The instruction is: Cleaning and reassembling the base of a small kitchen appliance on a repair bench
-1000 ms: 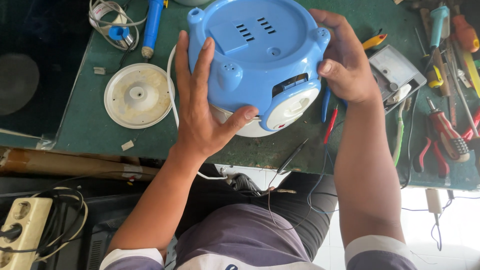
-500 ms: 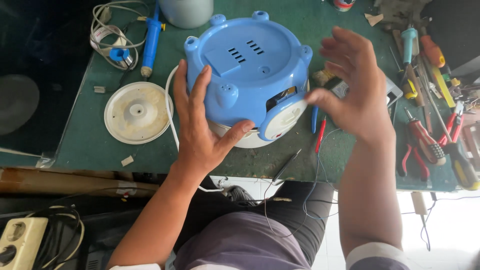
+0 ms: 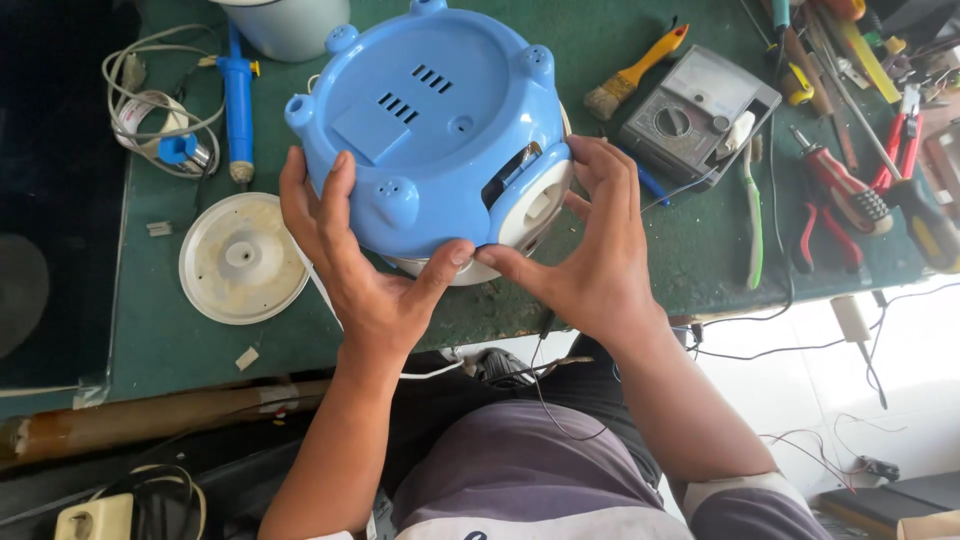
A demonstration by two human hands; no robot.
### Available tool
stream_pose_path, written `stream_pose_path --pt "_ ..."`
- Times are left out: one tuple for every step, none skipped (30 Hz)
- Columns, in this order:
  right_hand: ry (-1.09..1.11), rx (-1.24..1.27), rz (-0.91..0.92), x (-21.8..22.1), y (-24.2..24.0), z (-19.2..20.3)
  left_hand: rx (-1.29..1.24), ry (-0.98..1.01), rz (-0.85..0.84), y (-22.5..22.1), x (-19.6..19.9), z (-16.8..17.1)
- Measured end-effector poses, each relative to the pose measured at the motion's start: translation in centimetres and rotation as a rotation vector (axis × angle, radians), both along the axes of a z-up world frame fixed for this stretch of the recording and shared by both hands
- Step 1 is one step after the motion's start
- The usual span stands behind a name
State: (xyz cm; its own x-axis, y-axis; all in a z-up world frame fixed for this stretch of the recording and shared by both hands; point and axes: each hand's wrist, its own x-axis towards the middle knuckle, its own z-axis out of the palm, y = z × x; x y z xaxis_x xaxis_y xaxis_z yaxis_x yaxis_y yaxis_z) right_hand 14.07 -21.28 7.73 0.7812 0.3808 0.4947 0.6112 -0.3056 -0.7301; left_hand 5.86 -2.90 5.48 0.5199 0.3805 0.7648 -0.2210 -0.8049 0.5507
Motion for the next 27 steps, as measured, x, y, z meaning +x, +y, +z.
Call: stream_pose_path --pt "0.001 0.001 -0.002 0.0 0.0 -0.2 0.001 0.001 -0.002 0.0 0.0 0.1" --pt "-0.055 -0.013 -0.003 0.1 0.1 -0.3 0.015 0.007 0.003 -0.1 -0.1 0.2" --pt "-0.112 -0.026 -0.004 0.1 0.1 -0.4 0.028 0.013 0.007 -0.1 -0.1 0.3" --pt "-0.109 -0.027 0.004 0.1 0.2 -0.4 0.027 0.015 0.015 -0.2 -0.2 0.2" --pt "-0.152 -0.03 -0.004 0.2 0.3 -0.5 0.025 0.024 0.02 -0.3 -0.3 0.2" --pt "-0.198 -0.03 -0.013 0.3 0.4 -0.5 0.027 0.031 0.025 -0.4 -0.2 0.2" --pt "-0.198 -0.026 -0.006 0.4 0.4 -0.4 0.03 0.031 0.032 -0.5 -0.1 0.3" --pt "-0.194 -0.02 0.004 0.4 0.3 -0.4 0.03 0.024 0.04 -0.6 -0.1 0.4" --pt "-0.19 -0.014 0.015 0.4 0.2 -0.4 0.03 0.017 0.048 -0.7 0.0 0.4" --pt "-0.187 -0.013 0.014 0.5 0.2 -0.4 0.031 0.02 0.046 -0.9 0.0 0.5" --pt "-0.175 -0.006 0.015 0.6 0.1 -0.5 0.027 0.024 0.047 -1.0 0.0 0.5" --pt "-0.163 -0.001 0.015 0.7 -0.1 -0.6 0.021 0.029 0.048 -1.3 0.0 0.6" --pt "-0.159 -0.002 0.014 0.8 -0.1 -0.6 0.02 0.033 0.046 -1.4 0.2 0.5" --pt "-0.167 -0.001 0.02 0.8 -0.1 -0.7 0.003 0.024 0.042 -1.7 0.4 0.4" --pt "-0.176 0.001 0.025 0.8 -0.1 -0.8 -0.015 0.015 0.038 -1.9 0.5 0.2" --pt "-0.175 0.0 0.024 0.8 -0.1 -0.8 -0.016 0.016 0.037 -1.9 0.5 0.1" --pt "-0.181 0.005 0.022 0.7 0.0 -0.7 -0.023 0.015 0.037 -1.9 0.6 0.1" --pt "-0.188 0.011 0.021 0.7 0.1 -0.7 -0.03 0.012 0.037 -2.0 0.7 0.0" --pt "-0.188 0.01 0.02 0.7 0.1 -0.7 -0.03 0.013 0.036 -1.9 0.6 0.0" --pt "-0.184 0.017 0.015 0.6 0.1 -0.7 -0.021 0.022 0.045 -1.8 0.5 0.0" --pt "-0.18 0.024 0.011 0.6 0.2 -0.7 -0.012 0.03 0.054 -1.7 0.4 0.0" --pt "-0.178 0.027 0.01 0.6 0.2 -0.7 -0.009 0.033 0.054 -1.7 0.3 0.1" --pt "-0.171 0.016 0.015 0.5 0.2 -0.6 0.001 0.04 0.059 -1.6 0.2 0.2" --pt "-0.163 0.004 0.019 0.5 0.2 -0.6 0.011 0.048 0.064 -1.5 0.1 0.3" --pt "-0.159 0.006 0.018 0.4 0.3 -0.6 0.013 0.051 0.064 -1.6 0.2 0.2" --pt "-0.172 0.002 0.026 0.4 0.3 -0.5 0.021 0.039 0.063 -1.6 0.3 0.0" --pt "-0.185 -0.002 0.033 0.3 0.4 -0.5 0.029 0.026 0.062 -1.6 0.4 -0.1"
